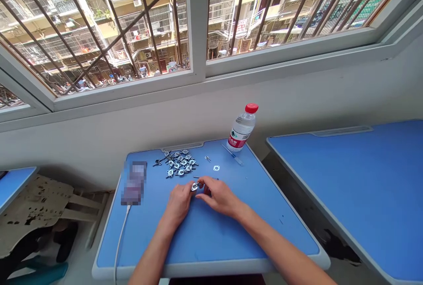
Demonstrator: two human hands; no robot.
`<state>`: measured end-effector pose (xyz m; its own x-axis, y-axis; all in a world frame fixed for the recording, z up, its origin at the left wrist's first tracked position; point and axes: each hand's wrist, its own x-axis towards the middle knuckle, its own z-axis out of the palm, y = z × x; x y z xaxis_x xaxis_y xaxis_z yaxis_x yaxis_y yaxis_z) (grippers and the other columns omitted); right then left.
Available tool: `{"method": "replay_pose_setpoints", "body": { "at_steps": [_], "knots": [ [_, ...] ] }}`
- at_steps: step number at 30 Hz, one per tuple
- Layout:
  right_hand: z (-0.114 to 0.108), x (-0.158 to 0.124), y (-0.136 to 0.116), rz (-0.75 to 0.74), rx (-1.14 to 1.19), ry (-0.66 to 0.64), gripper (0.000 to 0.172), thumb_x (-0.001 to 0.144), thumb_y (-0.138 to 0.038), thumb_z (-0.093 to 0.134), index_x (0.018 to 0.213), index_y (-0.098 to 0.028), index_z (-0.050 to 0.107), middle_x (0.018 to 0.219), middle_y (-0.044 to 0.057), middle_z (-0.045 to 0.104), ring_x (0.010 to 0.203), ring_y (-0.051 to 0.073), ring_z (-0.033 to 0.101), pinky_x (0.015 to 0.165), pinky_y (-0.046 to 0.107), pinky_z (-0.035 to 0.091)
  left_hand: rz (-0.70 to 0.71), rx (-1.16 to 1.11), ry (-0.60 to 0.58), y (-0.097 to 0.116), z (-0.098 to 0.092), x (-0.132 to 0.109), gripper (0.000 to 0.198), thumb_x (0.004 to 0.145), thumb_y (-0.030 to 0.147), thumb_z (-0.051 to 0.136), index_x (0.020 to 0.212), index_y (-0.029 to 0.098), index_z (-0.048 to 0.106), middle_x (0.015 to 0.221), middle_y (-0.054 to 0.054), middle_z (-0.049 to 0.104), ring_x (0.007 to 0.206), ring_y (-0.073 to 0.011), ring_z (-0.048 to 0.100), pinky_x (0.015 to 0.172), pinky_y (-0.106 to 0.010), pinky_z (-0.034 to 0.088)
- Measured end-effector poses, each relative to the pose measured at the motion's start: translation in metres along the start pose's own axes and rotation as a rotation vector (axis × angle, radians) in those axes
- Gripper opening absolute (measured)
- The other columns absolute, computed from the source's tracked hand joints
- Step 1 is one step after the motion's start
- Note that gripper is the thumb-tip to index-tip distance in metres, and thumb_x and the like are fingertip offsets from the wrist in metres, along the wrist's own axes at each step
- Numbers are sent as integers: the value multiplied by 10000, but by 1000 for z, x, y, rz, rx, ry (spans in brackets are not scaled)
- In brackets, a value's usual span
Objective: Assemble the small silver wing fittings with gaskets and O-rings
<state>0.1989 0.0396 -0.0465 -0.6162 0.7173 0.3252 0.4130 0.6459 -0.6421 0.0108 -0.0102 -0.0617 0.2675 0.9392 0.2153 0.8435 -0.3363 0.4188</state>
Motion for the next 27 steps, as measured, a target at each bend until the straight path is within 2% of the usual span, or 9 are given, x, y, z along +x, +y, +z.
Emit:
{"method": "replay_pose_setpoints", "body": {
  "at_steps": [4,9,12,18,23,27],
  "knots": [
    [7,0,3,-20,-98,84,63,935,-249,573,961,-194,557,857,45,697,653,166,641,590,266,448,6,-34,-8,1,0,0,337,1006,210,373,1315,190,507,1016,-92,727,860,-238,681,769,-355,519],
    [2,0,2,-56,-172,87,65,963,-244,539,941,-204,584,894,55,679,702,179,634,602,269,437,11,-186,-56,4,-6,2,345,1014,222,367,1341,212,478,1182,-86,687,992,-227,662,870,-361,508],
    [-2,0,0,-73,-245,103,26,937,-227,588,934,-205,602,910,53,669,722,185,625,606,271,428,0,-170,-91,5,-8,2,353,1014,209,356,1351,200,463,1153,-92,694,973,-225,662,865,-364,513],
    [-5,0,3,-73,-244,102,79,886,-203,641,816,-197,606,757,19,640,646,165,577,589,266,375,18,14,-102,9,-5,0,318,1010,174,339,1280,187,507,1001,-83,718,883,-221,678,890,-425,511],
    [-2,-1,1,-68,-224,95,191,896,-201,589,710,-203,541,669,6,609,600,152,549,586,263,347,30,58,-80,8,2,-2,341,985,111,342,1279,157,508,972,-110,714,905,-246,678,898,-462,508],
    [5,-2,-4,-55,-220,112,194,917,-183,495,724,-207,504,659,22,601,579,160,527,553,274,310,30,81,-47,4,6,-3,347,981,111,332,1277,139,509,970,-126,713,905,-262,681,909,-500,501]
  ]
}}
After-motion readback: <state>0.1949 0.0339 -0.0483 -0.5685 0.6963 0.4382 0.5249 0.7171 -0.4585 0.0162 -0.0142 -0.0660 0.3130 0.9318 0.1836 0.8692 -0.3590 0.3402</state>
